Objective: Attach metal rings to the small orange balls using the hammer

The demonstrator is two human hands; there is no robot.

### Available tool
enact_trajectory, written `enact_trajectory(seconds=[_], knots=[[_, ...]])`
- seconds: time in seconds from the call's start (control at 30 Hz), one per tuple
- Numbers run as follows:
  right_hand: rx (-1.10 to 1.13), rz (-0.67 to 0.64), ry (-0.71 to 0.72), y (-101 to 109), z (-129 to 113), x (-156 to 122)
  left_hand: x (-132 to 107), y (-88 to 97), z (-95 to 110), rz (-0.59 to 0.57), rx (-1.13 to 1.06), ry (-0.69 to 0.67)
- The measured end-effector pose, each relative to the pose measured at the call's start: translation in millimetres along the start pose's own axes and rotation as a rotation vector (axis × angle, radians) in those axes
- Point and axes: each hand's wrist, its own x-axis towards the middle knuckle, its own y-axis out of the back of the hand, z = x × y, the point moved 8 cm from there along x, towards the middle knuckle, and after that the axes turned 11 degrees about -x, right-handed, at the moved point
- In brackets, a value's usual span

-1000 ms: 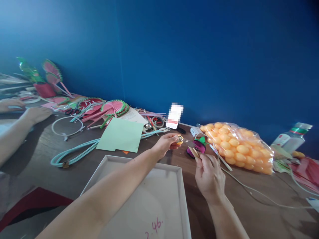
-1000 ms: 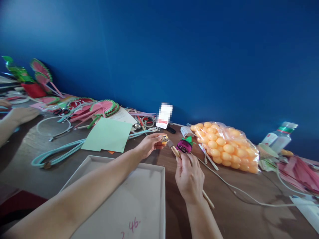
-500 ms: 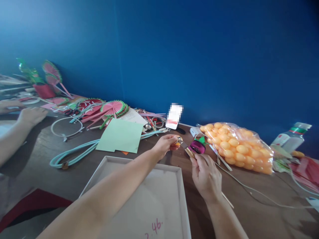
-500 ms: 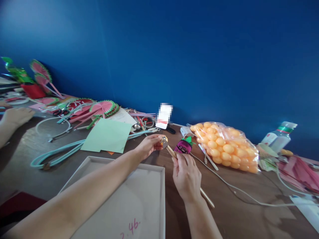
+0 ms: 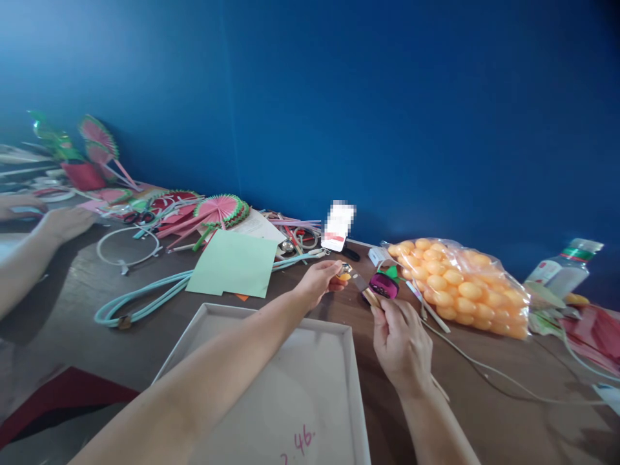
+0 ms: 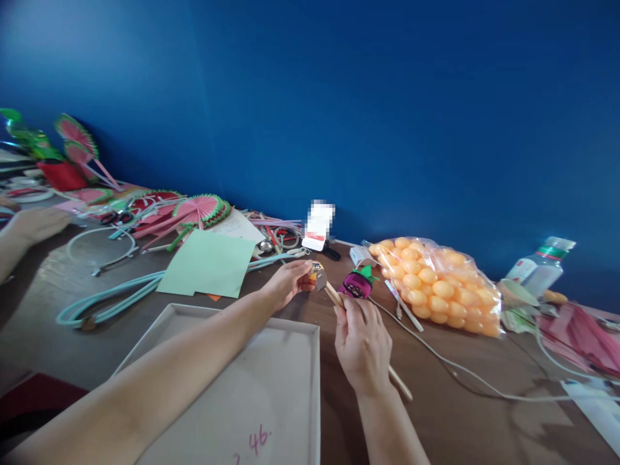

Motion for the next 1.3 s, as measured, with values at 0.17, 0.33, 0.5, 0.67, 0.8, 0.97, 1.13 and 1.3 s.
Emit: enact_trajectory(seconds=[0.17, 0.33, 0.5, 0.67, 0.8, 0.97, 1.13, 1.3], knots=[[0.012, 0.005, 0.02, 0.8, -2.6, 0.9, 1.1, 0.7, 0.9, -0.001, 0.006, -0.016], [0.003, 0.021, 0.018, 2.9, -2.6, 1.4, 0.3, 0.4, 0.6, 0.002, -0.002, -0.012], [0.02, 0.028, 0.017, 4.9, -1.5, 1.3, -0.9, 0.1, 2.4, 0.004, -0.012, -0.027], [-0.009, -0.025, -0.003, -0.2, 2.3, 0.9, 5.1, 11.5, 6.6, 0.106, -0.024, -0.089], [-0.079, -0.245, -0.015, -19.6, 3.2, -1.9, 6.7, 27.0, 15.1, 0.251, -0.022, -0.191], [-0.134, -0.461, -0.006, -39.5, 0.4, -9.0, 4.9, 29.8, 16.1, 0.296, 0.004, -0.181], [-0.094, -0.532, -0.031, -49.5, 1.0, -14.9, 4.4, 28.2, 15.9, 0.281, 0.016, -0.186], [-0.055, -0.577, -0.07, -55.5, 4.9, -18.5, 3.8, 27.4, 14.5, 0.271, 0.024, -0.17]])
